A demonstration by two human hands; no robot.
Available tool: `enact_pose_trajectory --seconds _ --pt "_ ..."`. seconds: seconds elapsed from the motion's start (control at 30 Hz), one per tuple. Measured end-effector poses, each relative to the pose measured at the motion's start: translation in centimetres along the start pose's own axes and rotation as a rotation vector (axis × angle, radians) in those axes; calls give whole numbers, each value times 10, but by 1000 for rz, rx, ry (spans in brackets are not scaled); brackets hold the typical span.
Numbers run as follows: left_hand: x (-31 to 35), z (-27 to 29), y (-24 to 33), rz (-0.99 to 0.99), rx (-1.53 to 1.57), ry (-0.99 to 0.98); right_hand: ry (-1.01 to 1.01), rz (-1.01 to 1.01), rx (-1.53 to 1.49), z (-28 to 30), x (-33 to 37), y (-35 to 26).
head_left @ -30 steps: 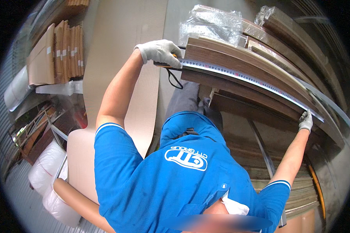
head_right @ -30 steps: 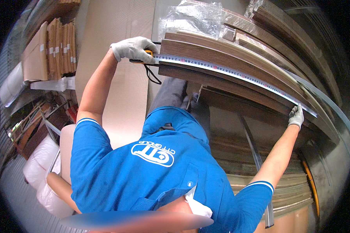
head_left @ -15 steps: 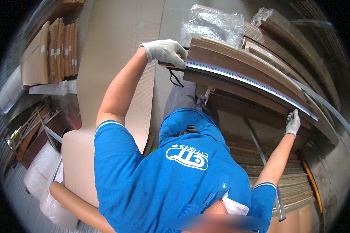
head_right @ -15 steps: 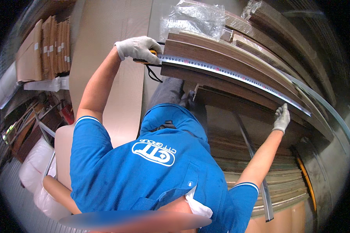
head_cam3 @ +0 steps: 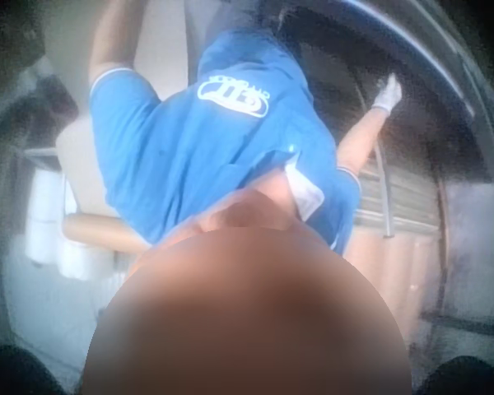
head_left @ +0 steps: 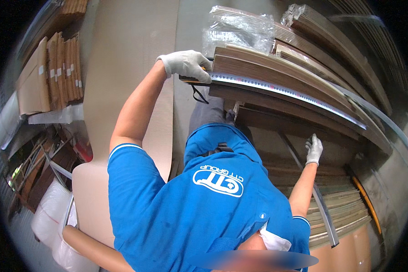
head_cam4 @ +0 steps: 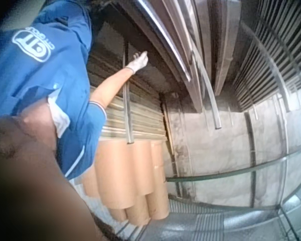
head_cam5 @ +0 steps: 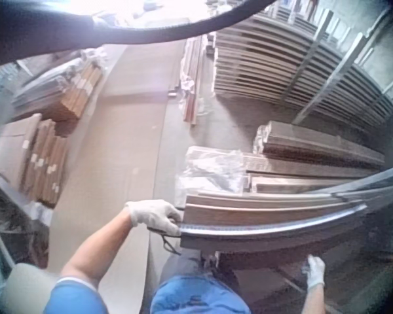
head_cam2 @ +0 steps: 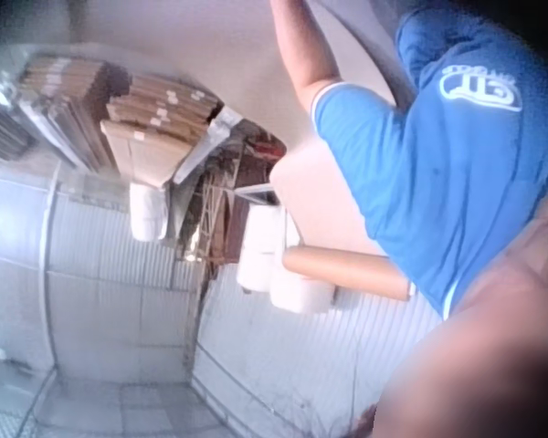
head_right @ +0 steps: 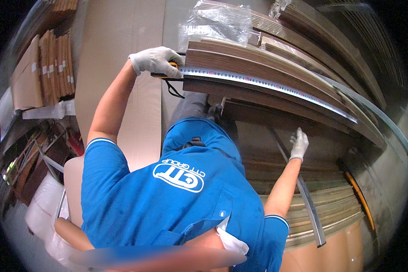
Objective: The person reviews a clipboard, then uses a tape measure to measure the length of several wooden planks in a warehouse. The person picks up planks, measures them, and places them back on the stack.
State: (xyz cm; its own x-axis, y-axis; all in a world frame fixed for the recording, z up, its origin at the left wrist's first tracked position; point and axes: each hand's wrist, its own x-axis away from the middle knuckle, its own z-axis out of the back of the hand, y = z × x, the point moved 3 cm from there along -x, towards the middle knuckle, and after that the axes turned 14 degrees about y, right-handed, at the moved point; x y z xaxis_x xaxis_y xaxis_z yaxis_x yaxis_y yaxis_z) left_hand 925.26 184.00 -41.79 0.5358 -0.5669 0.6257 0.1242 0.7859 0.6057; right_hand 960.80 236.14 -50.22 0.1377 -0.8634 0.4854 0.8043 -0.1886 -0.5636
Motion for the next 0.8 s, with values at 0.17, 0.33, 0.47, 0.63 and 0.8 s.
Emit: enact_pose_trajectory --seconds 0.17,0.33,0.47,0.63,0.8 --pt "1 2 -5 24 -8 -1 0 -15 110 -6 23 25" --pt "1 1 -13 22 -20 11 -69 -57 160 -15 44 47" --pt "-1 0 -16 11 -19 20 -136 -38 289 -19 58 59" --pt "0 1 -13 26 -10 -1 -212 3 353 -20 74 64" --pt "3 3 -8 16 26 22 -231 7 314 -19 81 65"
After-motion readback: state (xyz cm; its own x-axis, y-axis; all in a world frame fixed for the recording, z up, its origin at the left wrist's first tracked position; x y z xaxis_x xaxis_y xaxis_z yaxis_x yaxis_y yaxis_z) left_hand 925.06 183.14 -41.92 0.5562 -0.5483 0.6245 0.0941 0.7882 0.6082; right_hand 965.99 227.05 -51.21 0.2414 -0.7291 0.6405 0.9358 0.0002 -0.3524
